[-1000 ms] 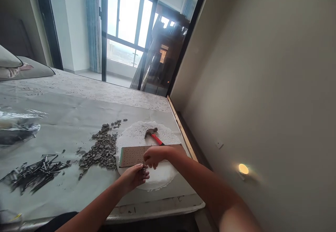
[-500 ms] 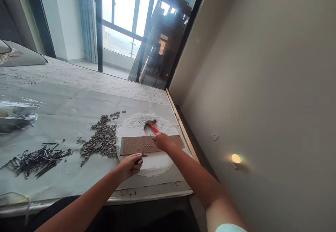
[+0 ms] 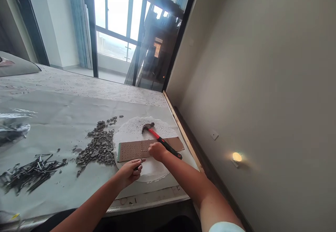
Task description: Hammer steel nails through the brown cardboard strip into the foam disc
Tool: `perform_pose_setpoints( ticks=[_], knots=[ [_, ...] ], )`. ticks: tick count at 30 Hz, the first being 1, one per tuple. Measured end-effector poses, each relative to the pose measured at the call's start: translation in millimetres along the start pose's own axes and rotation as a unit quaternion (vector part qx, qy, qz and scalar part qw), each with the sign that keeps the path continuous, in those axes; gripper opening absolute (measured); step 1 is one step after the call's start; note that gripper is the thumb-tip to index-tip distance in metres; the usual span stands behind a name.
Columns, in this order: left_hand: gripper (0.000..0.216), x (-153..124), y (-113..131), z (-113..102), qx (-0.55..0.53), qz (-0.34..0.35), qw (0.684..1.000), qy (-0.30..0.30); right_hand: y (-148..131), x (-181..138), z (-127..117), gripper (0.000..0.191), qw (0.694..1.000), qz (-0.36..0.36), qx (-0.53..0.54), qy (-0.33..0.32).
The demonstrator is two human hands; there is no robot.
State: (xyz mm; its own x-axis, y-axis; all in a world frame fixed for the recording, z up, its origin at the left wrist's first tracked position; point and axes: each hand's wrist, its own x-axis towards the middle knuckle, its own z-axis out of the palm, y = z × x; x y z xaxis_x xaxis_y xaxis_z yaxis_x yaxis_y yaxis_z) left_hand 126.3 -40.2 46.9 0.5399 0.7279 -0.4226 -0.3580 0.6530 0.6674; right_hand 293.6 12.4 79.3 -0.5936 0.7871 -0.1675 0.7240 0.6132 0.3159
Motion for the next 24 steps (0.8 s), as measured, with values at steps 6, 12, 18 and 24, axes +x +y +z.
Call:
perform_pose_setpoints(
  ticks=[6, 12, 18, 24],
  knots=[
    [0.017, 2, -2, -1, -0.002, 0.003, 1.000, -0.003, 0, 6, -2, 0.021, 1.000, -0.017, -0.007, -0.006],
    [0.017, 1, 0, 0, 0.006, -0.001, 1.000, 0.008, 4, 8, -8, 0.017, 1.000, -0.018, 0.007, 0.004],
    [0.020, 2, 3, 2, 0.012, -0.006, 1.000, 0.017, 8, 4, -18, 0.019, 0.997, 0.040, 0.049, 0.033],
    [0.029, 1, 3, 0, 0.016, 0.004, 1.000, 0.016, 7, 9, -15, 0.016, 0.992, 0.064, 0.102, 0.032]
  ],
)
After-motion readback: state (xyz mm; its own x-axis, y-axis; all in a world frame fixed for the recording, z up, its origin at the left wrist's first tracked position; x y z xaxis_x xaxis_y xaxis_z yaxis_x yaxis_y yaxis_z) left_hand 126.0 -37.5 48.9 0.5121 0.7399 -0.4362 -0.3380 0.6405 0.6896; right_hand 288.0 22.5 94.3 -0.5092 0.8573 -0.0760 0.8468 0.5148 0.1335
